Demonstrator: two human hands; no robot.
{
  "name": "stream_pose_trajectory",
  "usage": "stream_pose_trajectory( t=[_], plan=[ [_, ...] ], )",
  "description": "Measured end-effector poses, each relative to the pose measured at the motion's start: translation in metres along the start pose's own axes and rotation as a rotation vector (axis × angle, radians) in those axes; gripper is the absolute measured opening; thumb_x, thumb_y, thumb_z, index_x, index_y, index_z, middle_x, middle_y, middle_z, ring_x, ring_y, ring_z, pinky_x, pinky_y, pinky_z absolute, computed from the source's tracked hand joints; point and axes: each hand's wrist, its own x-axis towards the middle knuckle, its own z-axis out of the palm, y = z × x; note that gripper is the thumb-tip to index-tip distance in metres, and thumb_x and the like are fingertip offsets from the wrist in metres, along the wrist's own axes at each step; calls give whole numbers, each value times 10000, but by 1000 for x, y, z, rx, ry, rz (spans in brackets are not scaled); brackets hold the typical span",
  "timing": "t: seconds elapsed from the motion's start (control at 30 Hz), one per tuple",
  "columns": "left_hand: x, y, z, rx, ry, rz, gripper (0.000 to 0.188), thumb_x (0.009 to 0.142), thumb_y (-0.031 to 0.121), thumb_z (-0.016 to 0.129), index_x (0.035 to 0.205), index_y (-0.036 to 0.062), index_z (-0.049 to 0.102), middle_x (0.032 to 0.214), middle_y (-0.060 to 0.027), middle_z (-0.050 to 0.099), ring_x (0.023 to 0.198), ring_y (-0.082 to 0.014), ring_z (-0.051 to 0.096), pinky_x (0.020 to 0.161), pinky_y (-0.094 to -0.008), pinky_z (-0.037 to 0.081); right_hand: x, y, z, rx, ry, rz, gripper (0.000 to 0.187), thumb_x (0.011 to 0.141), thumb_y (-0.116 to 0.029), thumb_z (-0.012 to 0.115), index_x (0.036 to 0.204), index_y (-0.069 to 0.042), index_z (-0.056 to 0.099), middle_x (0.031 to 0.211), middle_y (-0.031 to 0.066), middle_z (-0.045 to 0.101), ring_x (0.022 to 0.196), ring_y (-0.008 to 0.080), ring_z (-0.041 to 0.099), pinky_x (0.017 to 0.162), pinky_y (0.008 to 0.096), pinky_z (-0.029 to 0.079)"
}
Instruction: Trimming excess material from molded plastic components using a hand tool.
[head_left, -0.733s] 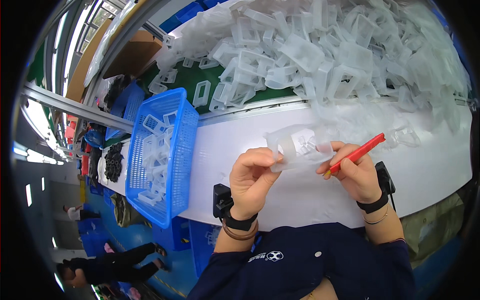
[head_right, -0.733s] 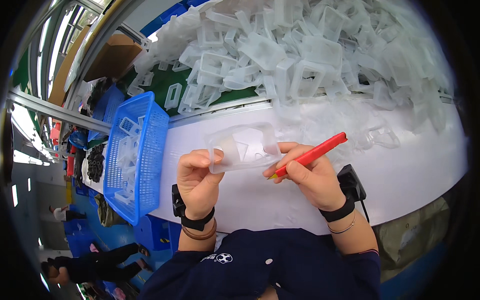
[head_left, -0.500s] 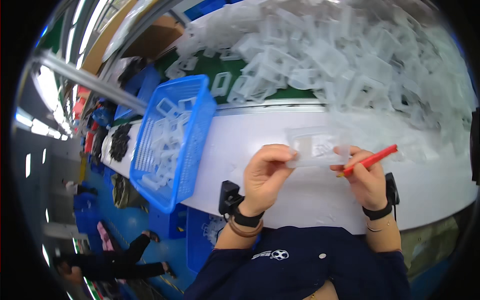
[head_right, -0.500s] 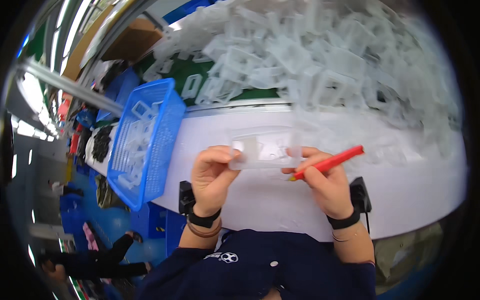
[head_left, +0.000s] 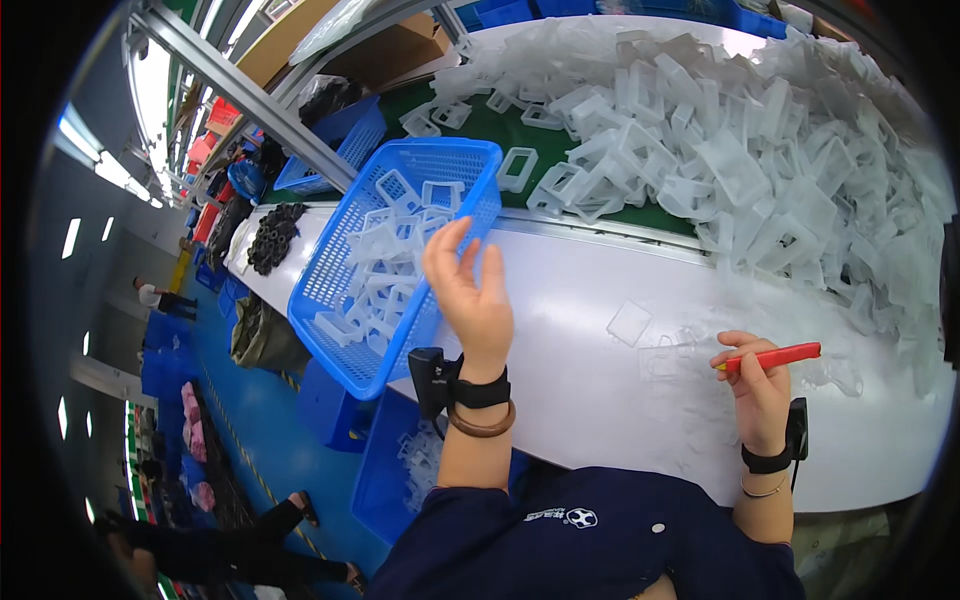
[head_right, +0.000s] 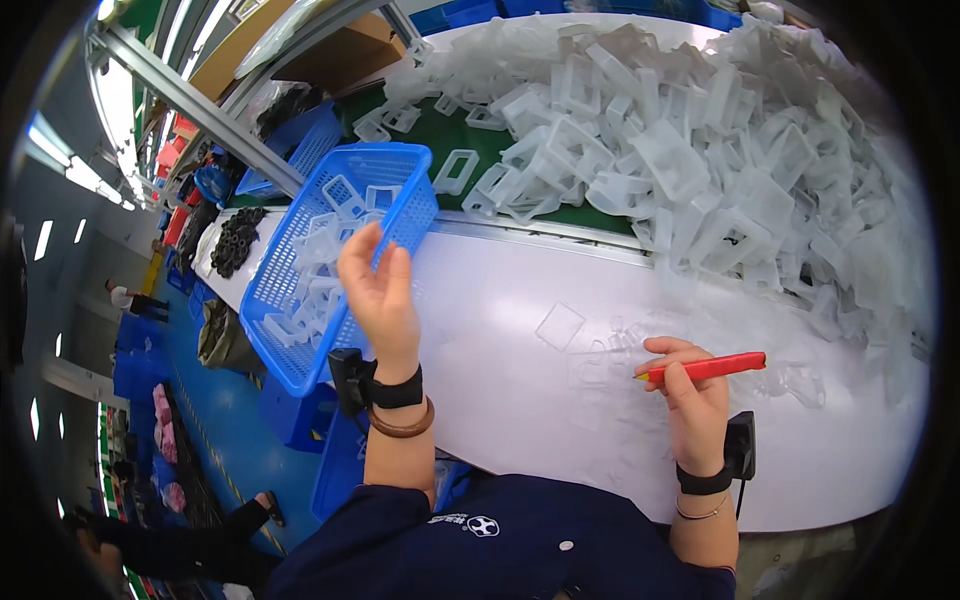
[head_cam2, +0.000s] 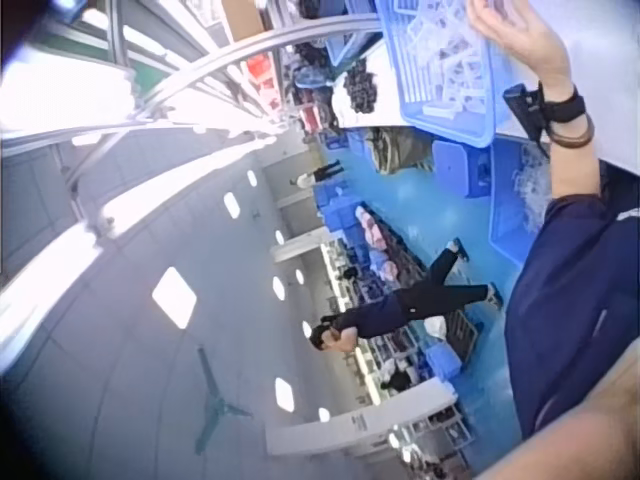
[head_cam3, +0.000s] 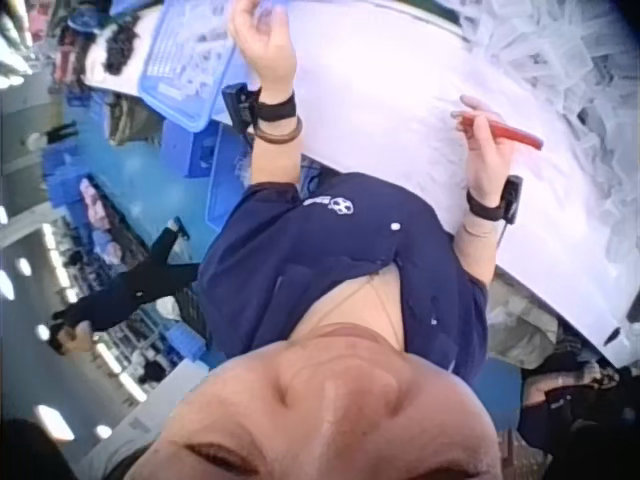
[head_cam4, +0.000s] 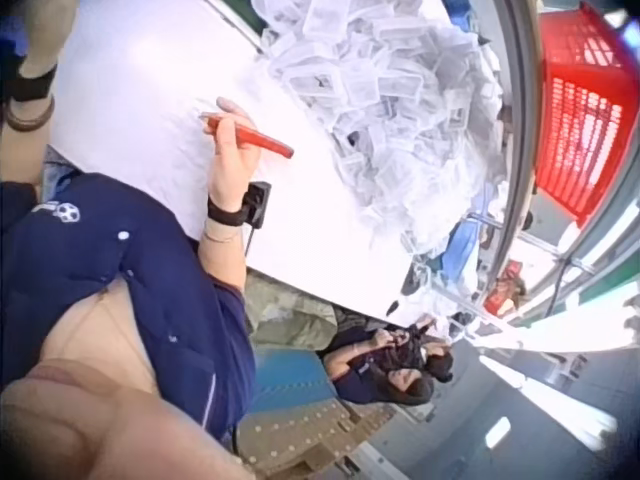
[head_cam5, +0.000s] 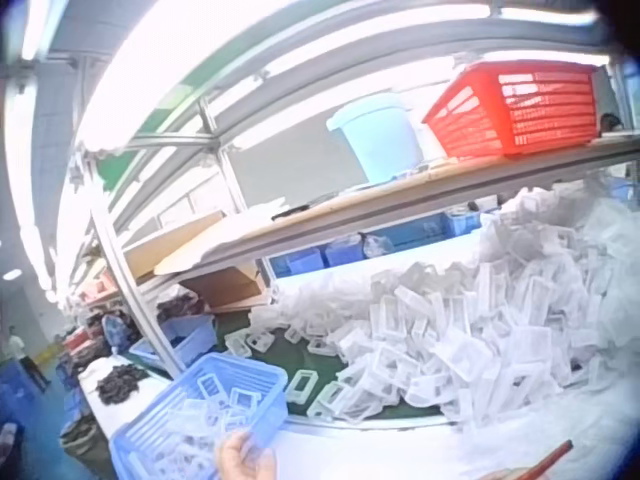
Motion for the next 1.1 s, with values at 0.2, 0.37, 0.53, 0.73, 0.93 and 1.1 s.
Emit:
stream_pose_trajectory(
  t=[0.2,0.37,0.53,0.73,0.93,1.1],
  plan=[
    [24,-64,80,385,-333,214,377,718,-60,511,1083,32,527,1058,-135,537,1013,-305,480,881,-368,390,-1,3,-4,-47,-4,-19,133,841,-122,529,835,2,576,961,134,589,724,134,519,692,260,421],
    [33,-78,95,510,-478,335,429,705,-63,511,1118,52,504,1000,-135,560,953,-330,512,867,-411,393,-2,0,-10,-50,19,-24,121,837,-112,533,831,0,578,928,126,604,736,142,529,685,265,428],
    [8,1,81,-106,-376,164,384,760,-48,531,1139,-11,474,981,-125,559,809,-206,558,720,-286,449,-3,-3,-16,-67,54,-44,104,833,-88,532,852,6,574,928,135,603,761,148,541,690,271,433],
    [-55,43,70,-844,-855,-509,386,793,-37,533,1170,-39,449,1037,-85,520,837,-108,518,734,-227,431,0,-14,-15,-408,20,-445,96,793,-68,589,869,-9,598,995,152,566,853,177,543,767,283,424],
    [-85,55,71,-920,-1042,-693,403,802,-24,544,1189,-43,435,1042,-83,512,930,-109,478,767,-218,407,4,0,-8,-482,-88,-437,97,767,-83,634,850,-39,613,1073,132,529,878,181,535,752,287,426],
    [-90,54,70,-944,-1058,-700,419,799,-50,532,1204,-51,423,1052,-90,505,956,-117,474,778,-223,407,1,7,-9,-465,-84,-371,106,765,-88,639,852,-35,612,1015,134,552,887,185,540,729,285,435]
  ],
)
